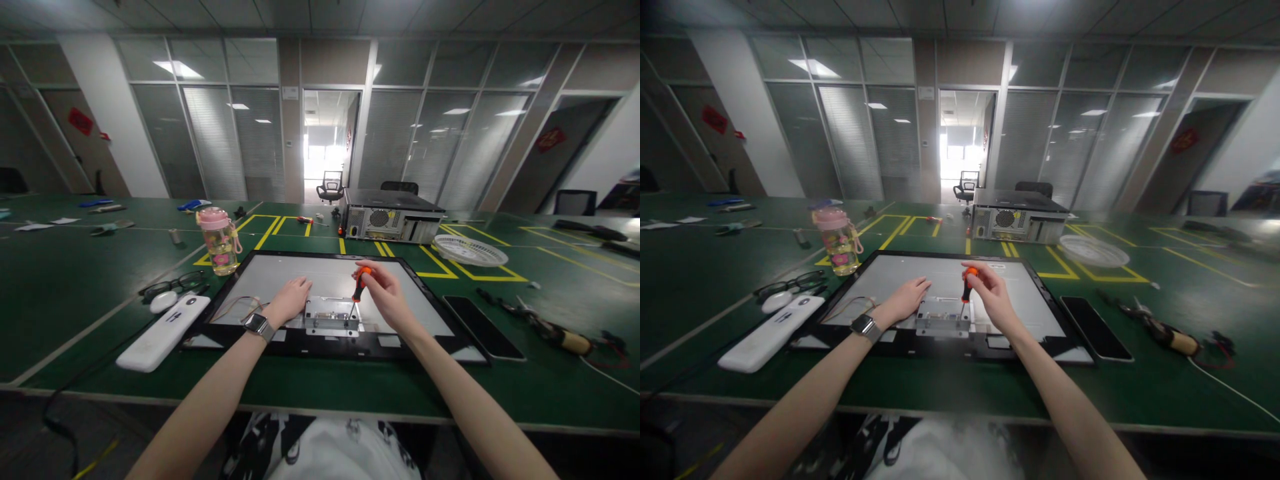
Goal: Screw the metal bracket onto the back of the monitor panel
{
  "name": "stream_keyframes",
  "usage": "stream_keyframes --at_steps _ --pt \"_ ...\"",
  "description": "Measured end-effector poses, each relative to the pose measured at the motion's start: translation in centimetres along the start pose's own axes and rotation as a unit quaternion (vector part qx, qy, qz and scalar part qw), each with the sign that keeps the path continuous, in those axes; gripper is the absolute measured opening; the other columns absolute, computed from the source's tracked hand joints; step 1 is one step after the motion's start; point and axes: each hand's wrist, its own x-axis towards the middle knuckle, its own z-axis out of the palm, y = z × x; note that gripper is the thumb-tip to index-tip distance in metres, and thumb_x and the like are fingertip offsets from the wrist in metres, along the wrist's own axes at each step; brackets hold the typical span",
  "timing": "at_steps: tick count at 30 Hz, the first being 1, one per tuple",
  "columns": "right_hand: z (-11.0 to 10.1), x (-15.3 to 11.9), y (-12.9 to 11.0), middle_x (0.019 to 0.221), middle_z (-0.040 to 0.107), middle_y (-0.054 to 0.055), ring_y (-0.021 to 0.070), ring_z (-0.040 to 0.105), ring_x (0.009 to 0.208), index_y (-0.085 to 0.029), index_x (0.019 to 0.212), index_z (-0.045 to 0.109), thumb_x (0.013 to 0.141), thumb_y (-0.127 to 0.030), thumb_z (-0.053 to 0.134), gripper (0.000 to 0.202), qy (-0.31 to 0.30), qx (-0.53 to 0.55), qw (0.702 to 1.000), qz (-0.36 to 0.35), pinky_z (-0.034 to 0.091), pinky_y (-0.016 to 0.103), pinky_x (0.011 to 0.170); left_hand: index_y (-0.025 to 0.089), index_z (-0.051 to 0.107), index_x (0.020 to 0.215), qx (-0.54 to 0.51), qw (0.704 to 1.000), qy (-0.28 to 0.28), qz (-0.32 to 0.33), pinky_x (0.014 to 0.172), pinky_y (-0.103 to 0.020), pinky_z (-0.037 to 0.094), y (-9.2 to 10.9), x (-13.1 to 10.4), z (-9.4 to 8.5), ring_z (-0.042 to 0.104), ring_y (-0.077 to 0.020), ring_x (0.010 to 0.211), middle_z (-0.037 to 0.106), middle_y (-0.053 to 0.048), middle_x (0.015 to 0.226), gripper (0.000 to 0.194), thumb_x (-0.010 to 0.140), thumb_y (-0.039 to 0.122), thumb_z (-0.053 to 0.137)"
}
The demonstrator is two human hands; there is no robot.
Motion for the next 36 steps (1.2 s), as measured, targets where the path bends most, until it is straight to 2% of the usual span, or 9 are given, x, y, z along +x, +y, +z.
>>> stream_keyframes --at_steps 7,10,16,21,23,27,29,33,36 --pt "-0.06 0.04 -0.08 0.11 0.07 0.006 0.0238 0.067 0.103 -0.029 0.117 0.063 0.092 -0.047 0.057 0.031 -0.051 0.047 0.998 0.007 0.046 0.047 0.1 0.012 0.057 0.125 0.004 1.0 -0.002 0.001 0.106 -0.04 0.043 0.11 0.01 -0.09 0.055 -0.0254 0.126 0.056 -0.019 0.135 0.034 0.096 0.016 0.039" --pt "-0.05 0.06 -0.07 0.108 0.069 0.005 0.0222 0.067 0.098 -0.029 0.117 0.063 0.091 -0.044 0.06 0.03 -0.033 0.027 0.999 0.001 0.048 0.044 0.097 0.013 0.057 0.124 0.006 1.0 -0.002 0.001 0.105 -0.04 0.043 0.12 0.0 -0.13 0.055 -0.0249 0.125 0.056 -0.019 0.135 0.033 0.096 0.016 0.039" --pt "0.07 -0.02 -0.35 0.093 0.062 0.002 0.0195 0.062 0.085 -0.028 0.099 0.07 0.082 -0.039 0.071 0.021 0.057 -0.082 0.994 -0.053 0.051 0.035 0.082 0.014 0.055 0.128 0.007 1.0 -0.001 -0.005 0.105 -0.041 0.045 0.14 -0.09 -0.15 0.054 -0.025 0.127 0.056 -0.018 0.136 0.035 0.098 0.019 0.037" --pt "0.33 -0.38 -0.45 0.104 0.066 0.006 0.0214 0.065 0.091 -0.028 0.12 0.063 0.096 -0.04 0.05 0.03 0.015 -0.073 0.996 -0.054 0.051 0.04 0.085 0.013 0.055 0.127 0.009 1.0 -0.001 -0.001 0.106 -0.041 0.043 0.07 -0.02 0.11 0.053 -0.0251 0.128 0.055 -0.019 0.137 0.035 0.097 0.017 0.038" --pt "0.39 -0.41 -0.23 0.103 0.066 0.006 0.021 0.065 0.089 -0.028 0.122 0.061 0.094 -0.038 0.054 0.03 0.015 -0.086 0.995 -0.057 0.051 0.039 0.083 0.013 0.054 0.128 0.01 1.0 -0.002 0.002 0.106 -0.041 0.043 0.03 0.01 0.19 0.053 -0.0251 0.128 0.055 -0.019 0.136 0.035 0.096 0.016 0.038" --pt "0.3 -0.33 0.03 0.096 0.063 0.004 0.0208 0.061 0.088 -0.027 0.105 0.067 0.084 -0.034 0.068 0.022 0.059 -0.149 0.982 -0.098 0.049 0.038 0.083 0.012 0.054 0.128 0.014 1.0 -0.007 0.006 0.106 -0.041 0.043 0.03 0.01 0.17 0.051 -0.0259 0.129 0.056 -0.02 0.135 0.036 0.096 0.016 0.038" --pt "0.23 -0.33 -0.15 0.093 0.062 0.004 0.0209 0.06 0.087 -0.026 0.101 0.068 0.086 -0.035 0.066 0.018 0.063 -0.156 0.98 -0.107 0.049 0.038 0.083 0.011 0.053 0.128 0.017 1.0 -0.009 0.007 0.106 -0.041 0.042 0.06 -0.01 0.09 0.051 -0.0258 0.13 0.056 -0.019 0.136 0.036 0.096 0.015 0.037" --pt "0.27 -0.45 -0.53 0.104 0.065 0.006 0.0221 0.064 0.091 -0.026 0.116 0.064 0.096 -0.037 0.049 0.027 0.024 -0.101 0.991 -0.088 0.05 0.041 0.086 0.012 0.054 0.128 0.022 1.0 -0.012 0.005 0.105 -0.041 0.043 0.14 -0.06 -0.11 0.052 -0.0262 0.128 0.054 -0.02 0.137 0.036 0.096 0.016 0.037" --pt "0.35 -0.47 -0.42 0.103 0.067 0.006 0.0225 0.064 0.093 -0.027 0.118 0.064 0.094 -0.035 0.055 0.027 0.028 -0.103 0.991 -0.084 0.05 0.041 0.086 0.012 0.054 0.128 0.023 1.0 -0.013 0.004 0.105 -0.042 0.044 0.23 -0.11 -0.26 0.053 -0.0265 0.128 0.054 -0.021 0.137 0.036 0.096 0.016 0.037"
